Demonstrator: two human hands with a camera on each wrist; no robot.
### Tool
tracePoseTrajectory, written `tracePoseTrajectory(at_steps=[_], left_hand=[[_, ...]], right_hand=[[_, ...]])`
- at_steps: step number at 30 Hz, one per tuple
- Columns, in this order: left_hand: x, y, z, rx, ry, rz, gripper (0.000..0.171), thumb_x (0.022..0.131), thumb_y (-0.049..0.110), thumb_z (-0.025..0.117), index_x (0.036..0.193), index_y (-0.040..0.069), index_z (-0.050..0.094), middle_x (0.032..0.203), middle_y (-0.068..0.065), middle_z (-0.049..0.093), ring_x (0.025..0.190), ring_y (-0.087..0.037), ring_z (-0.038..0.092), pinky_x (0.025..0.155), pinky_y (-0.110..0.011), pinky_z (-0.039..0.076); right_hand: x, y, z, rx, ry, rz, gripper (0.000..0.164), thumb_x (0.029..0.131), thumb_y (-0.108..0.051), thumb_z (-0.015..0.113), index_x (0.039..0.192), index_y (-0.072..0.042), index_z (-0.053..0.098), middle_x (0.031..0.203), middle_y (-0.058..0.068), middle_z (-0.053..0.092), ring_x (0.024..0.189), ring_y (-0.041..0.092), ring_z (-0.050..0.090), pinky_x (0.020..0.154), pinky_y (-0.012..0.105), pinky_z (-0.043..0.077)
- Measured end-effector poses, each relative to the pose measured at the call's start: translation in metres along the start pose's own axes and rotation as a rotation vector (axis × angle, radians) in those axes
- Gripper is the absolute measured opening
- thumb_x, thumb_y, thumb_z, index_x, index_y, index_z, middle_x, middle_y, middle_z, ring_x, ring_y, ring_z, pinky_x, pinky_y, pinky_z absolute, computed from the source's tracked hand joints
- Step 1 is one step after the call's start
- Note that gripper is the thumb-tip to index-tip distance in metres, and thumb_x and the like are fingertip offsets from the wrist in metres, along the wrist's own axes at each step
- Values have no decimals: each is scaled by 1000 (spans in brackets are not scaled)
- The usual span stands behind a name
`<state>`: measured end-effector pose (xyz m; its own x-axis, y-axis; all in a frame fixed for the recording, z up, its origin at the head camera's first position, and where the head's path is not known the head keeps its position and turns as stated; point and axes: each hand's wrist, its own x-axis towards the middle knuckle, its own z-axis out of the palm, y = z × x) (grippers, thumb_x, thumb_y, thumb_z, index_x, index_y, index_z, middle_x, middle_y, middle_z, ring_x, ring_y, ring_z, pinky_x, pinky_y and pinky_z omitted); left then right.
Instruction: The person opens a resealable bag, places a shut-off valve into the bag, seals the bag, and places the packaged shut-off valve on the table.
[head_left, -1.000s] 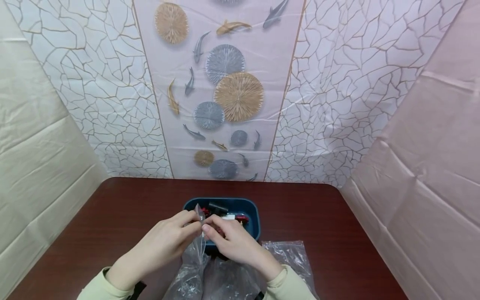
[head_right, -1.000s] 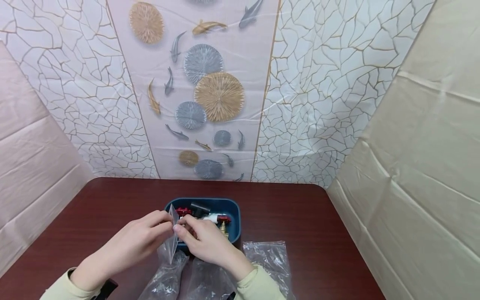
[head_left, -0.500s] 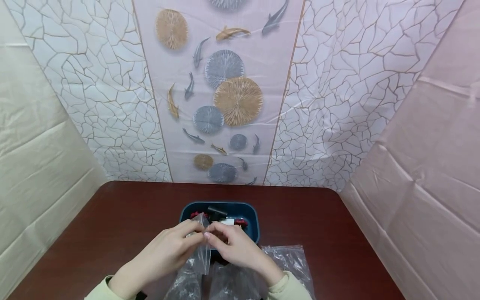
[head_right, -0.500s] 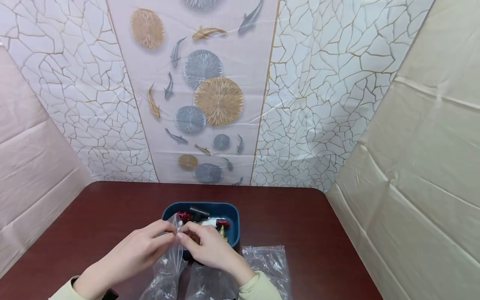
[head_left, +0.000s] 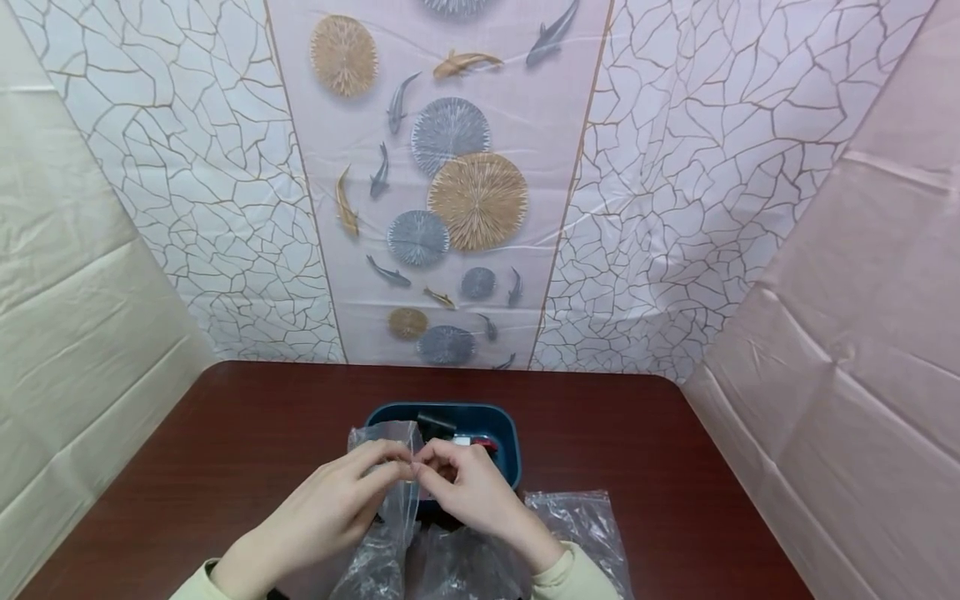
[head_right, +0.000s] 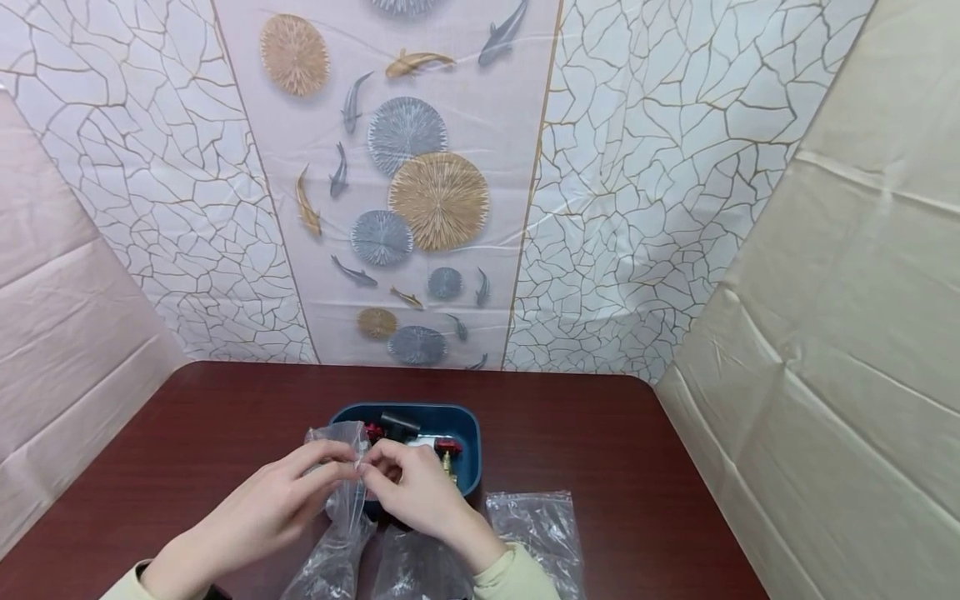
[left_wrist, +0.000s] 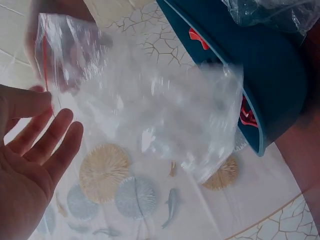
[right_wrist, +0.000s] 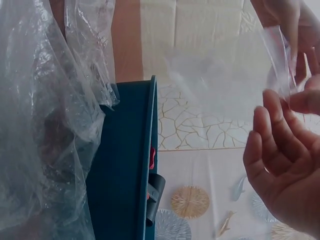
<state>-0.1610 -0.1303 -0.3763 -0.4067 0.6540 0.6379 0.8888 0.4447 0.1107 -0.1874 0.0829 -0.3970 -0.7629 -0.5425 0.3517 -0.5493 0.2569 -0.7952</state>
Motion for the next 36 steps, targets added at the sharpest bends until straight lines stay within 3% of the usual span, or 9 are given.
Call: tracePoseTrajectory(at_steps=[3, 6, 12, 16, 20, 25, 30, 36], left_hand=[[1, 1, 2, 17, 28, -48, 18, 95, 18, 50, 110, 17, 59, 115, 7, 51, 91, -4, 54, 71, -18, 44], [1, 1, 5, 32, 38, -135, 18, 89, 23, 62, 107, 18, 58, 107, 12, 51, 86, -2, 54, 68, -18, 44], [1, 3, 12, 69, 26, -362, 28, 85, 38, 67, 102, 20, 54, 87, 16, 52, 72, 2, 50, 56, -19, 42], [3, 3, 14, 55, 27, -487, 29, 82, 34, 70, 103, 20, 56, 83, 17, 53, 71, 2, 50, 54, -21, 42], [3, 1, 15, -23, 41, -569, 17, 82, 29, 72, 94, 25, 61, 79, 20, 54, 71, 1, 53, 57, -22, 44], [2, -2, 12, -99, 69, -593, 4, 86, 28, 68, 86, 26, 64, 76, 22, 56, 64, 4, 52, 55, -22, 44], [1, -6, 4, -55, 163, -558, 5, 84, 20, 71, 85, 23, 67, 74, 20, 59, 62, 5, 52, 55, -22, 46], [-5, -13, -11, 11, 242, -550, 14, 80, 12, 73, 83, 25, 68, 74, 22, 59, 63, 2, 53, 56, -21, 46]], right_hand=[[1, 0, -1, 8, 40, 25, 18, 96, -35, 51, 94, -23, 63, 70, 0, 63, 51, 12, 54, 45, 26, 43], [2, 0, -1, 2, 60, 32, 18, 95, -36, 51, 93, -22, 63, 69, 3, 63, 49, 10, 52, 43, 26, 42], [2, 0, 1, 15, 75, 47, 19, 95, -35, 51, 94, -20, 63, 70, 3, 63, 49, 10, 51, 44, 26, 42], [2, 2, 2, 23, 89, 69, 21, 95, -36, 52, 95, -19, 64, 72, 2, 64, 55, 10, 56, 48, 27, 46], [2, 2, 1, 2, 102, 92, 20, 95, -38, 52, 96, -22, 64, 74, -3, 64, 56, 9, 56, 48, 27, 45], [1, 2, 1, -42, 119, 100, 19, 94, -39, 53, 94, -24, 65, 65, -7, 57, 47, 9, 48, 43, 25, 39], [1, 5, 0, -91, 181, 129, 14, 93, -32, 56, 88, -23, 66, 62, -10, 58, 45, 8, 47, 43, 24, 39], [0, 11, -3, -105, 212, 169, 13, 92, -28, 58, 83, -24, 66, 68, -12, 62, 54, 8, 55, 48, 25, 43]])
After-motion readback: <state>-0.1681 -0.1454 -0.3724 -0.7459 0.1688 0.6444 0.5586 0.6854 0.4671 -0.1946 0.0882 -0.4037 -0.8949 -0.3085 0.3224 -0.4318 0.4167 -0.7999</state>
